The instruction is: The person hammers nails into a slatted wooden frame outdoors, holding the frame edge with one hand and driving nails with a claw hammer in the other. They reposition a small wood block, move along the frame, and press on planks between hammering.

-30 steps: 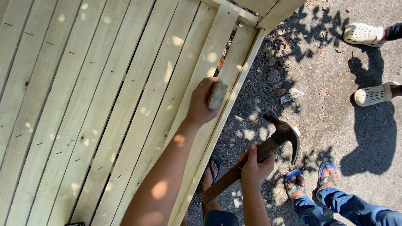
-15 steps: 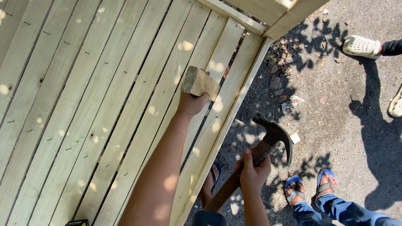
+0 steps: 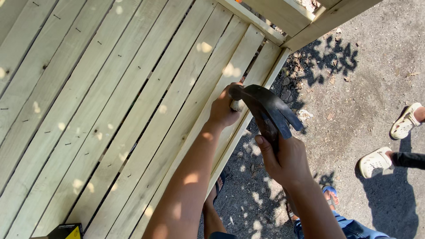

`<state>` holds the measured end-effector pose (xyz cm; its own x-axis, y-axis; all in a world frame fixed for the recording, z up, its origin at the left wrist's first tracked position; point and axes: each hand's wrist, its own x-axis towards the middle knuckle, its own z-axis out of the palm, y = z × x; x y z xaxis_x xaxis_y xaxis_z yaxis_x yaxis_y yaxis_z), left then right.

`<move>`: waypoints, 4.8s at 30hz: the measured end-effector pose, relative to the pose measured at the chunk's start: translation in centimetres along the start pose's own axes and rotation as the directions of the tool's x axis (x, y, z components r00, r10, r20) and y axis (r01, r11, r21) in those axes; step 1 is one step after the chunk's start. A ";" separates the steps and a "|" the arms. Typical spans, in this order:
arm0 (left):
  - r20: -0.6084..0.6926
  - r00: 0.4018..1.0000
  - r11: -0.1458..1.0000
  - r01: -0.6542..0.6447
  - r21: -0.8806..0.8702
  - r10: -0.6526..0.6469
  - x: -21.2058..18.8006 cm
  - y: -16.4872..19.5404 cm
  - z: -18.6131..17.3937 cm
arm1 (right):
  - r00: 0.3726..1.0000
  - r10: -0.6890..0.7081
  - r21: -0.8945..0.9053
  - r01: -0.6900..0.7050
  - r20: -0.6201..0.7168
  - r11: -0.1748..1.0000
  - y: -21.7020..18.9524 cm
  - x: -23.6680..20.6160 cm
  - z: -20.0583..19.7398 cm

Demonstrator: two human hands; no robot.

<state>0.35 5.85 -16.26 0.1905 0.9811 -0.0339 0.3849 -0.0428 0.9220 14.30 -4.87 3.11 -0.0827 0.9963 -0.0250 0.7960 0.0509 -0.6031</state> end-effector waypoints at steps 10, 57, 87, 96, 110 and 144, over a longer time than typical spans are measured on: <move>0.023 0.997 0.987 0.077 -0.139 -0.075 0.0 -2.5 -1.5 | 0.988 -0.078 -0.241 0.108 0.131 0.965 -1.7 3.8 0.0; 0.029 1.000 0.988 0.015 -0.153 -0.011 0.6 -5.1 -0.1 | 0.951 0.166 -0.375 -0.058 0.262 0.925 3.7 3.3 3.5; -0.055 0.996 0.997 0.067 -0.035 -0.069 -3.2 -0.7 -2.9 | 0.732 0.669 0.250 -0.630 -0.126 0.736 6.5 -9.4 20.8; -0.064 0.995 0.995 0.072 -0.071 -0.076 -4.5 -2.4 -3.4 | 0.670 0.719 0.335 -0.645 -0.185 0.687 6.6 -10.1 21.6; -0.007 0.996 0.989 0.088 -0.121 -0.090 -3.7 -4.2 -4.3 | 0.717 0.645 0.362 -0.546 -0.265 0.756 5.4 -10.6 22.0; -0.018 0.996 0.989 0.089 -0.116 -0.091 -3.7 -4.4 -4.4 | 0.795 0.559 0.090 -0.555 -0.233 0.827 6.0 -6.4 22.7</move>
<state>-6.03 3.24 -18.48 0.1385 0.9841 -0.1110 0.2933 0.0663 0.9537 5.99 -12.47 -18.47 0.5192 0.8372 -0.1716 0.6501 -0.5173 -0.5565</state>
